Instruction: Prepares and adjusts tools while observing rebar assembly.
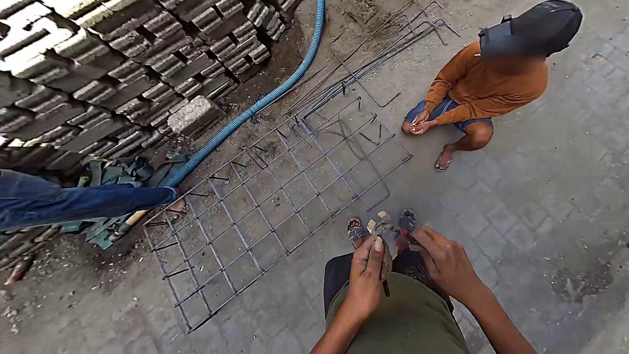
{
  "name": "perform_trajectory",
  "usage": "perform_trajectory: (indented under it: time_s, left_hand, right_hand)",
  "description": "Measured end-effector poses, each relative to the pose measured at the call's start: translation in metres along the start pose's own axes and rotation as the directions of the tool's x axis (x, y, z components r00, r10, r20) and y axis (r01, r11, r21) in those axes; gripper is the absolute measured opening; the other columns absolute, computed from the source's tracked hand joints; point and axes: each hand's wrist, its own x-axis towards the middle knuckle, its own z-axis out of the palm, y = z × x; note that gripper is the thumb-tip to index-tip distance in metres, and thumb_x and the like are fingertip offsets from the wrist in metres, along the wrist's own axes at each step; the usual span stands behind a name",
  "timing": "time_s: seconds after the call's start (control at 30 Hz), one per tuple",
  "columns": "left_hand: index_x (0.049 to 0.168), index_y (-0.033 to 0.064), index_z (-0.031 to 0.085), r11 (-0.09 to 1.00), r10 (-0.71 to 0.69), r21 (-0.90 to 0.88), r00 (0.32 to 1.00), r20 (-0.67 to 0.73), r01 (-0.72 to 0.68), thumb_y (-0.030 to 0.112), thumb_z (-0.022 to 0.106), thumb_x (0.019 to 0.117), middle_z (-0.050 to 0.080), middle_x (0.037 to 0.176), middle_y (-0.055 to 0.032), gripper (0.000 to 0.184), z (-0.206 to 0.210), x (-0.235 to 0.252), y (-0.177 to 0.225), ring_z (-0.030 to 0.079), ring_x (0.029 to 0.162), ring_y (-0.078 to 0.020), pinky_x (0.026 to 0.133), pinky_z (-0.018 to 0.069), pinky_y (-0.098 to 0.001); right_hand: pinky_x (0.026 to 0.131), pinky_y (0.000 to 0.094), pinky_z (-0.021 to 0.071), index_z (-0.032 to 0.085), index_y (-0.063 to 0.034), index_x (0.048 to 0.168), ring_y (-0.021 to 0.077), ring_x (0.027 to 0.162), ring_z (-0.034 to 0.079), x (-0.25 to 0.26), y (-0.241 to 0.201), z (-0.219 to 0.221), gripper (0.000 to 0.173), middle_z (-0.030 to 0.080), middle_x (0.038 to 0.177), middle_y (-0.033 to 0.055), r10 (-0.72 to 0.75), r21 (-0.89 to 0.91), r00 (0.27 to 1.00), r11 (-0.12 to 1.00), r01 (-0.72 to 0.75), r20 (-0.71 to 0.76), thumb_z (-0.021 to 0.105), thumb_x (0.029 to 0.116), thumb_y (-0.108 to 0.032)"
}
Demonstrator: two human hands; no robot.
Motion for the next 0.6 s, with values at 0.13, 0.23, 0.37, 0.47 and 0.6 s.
perform_trajectory:
  time_s: [0.13, 0.23, 0.37, 0.47, 0.6]
  left_hand:
    - [0.076, 0.0222, 0.05, 0.999, -0.037, -0.002, 0.995, -0.098, 0.037, 0.038, 0.041, 0.1101, 0.037, 0.057, 0.0148, 0.039, 0.025, 0.02, -0.007, 0.036, 0.047, 0.0025, 0.046, 0.0323, -0.016]
    - [0.08, 0.0181, 0.052, 0.999, -0.038, -0.045, 0.972, -0.231, 0.028, 0.036, 0.037, 0.1112, 0.042, 0.055, 0.0119, 0.039, 0.048, 0.033, -0.019, 0.04, 0.044, 0.0006, 0.044, 0.0366, -0.0165]
    - [0.092, 0.0138, 0.062, 0.959, -0.068, -0.281, 0.944, -0.323, -0.027, 0.056, 0.04, 0.1058, 0.057, 0.059, 0.0054, 0.049, 0.071, 0.029, -0.046, 0.057, 0.05, -0.0053, 0.052, 0.0508, -0.0211]
    - [0.075, 0.0194, 0.055, 0.916, -0.149, -0.401, 0.908, -0.392, -0.023, 0.047, 0.03, 0.1092, 0.043, 0.054, 0.0117, 0.05, 0.102, 0.019, -0.066, 0.04, 0.042, 0.0006, 0.042, 0.0354, -0.0161]
    - [0.07, 0.0209, 0.049, 0.88, -0.21, -0.476, 0.898, -0.386, 0.001, 0.04, 0.026, 0.1108, 0.035, 0.05, 0.0125, 0.05, 0.127, 0.012, -0.07, 0.03, 0.038, 0.0018, 0.037, 0.0252, -0.0148]
  right_hand:
    - [0.047, 0.0325, 0.0491, 0.07, -0.0122, 0.098, 0.0181, 0.06, 0.062, 0.022, 0.05, -0.018, 0.039, 0.062, 0.077, 0.004, -0.137, 0.024, 0.988, 0.991, 0.135, 0.073, 0.04, 0.1074, -0.036]
    - [0.057, 0.0337, 0.0531, 0.068, -0.0108, 0.097, 0.0189, 0.066, 0.065, 0.042, 0.079, -0.021, 0.039, 0.065, 0.079, 0.0046, -0.217, 0.077, 0.971, 0.975, 0.21, 0.1, 0.039, 0.1071, -0.035]
    - [0.069, 0.0355, 0.0473, 0.066, -0.0066, 0.099, 0.0164, 0.069, 0.061, 0.057, 0.09, -0.027, 0.041, 0.064, 0.077, 0.0042, -0.176, 0.305, 0.976, 0.943, 0.131, 0.125, 0.037, 0.109, -0.034]
    - [0.056, 0.0306, 0.0462, 0.065, -0.0046, 0.098, 0.0108, 0.057, 0.053, 0.057, 0.1, -0.037, 0.045, 0.053, 0.067, 0.0004, -0.048, 0.421, 0.97, 0.905, -0.059, 0.237, 0.036, 0.1088, -0.038]
    - [0.043, 0.0276, 0.0358, 0.059, -0.0092, 0.084, 0.0072, 0.045, 0.043, 0.059, 0.11, -0.045, 0.05, 0.041, 0.053, -0.004, -0.087, 0.393, 0.971, 0.92, -0.007, 0.221, 0.032, 0.1092, -0.044]
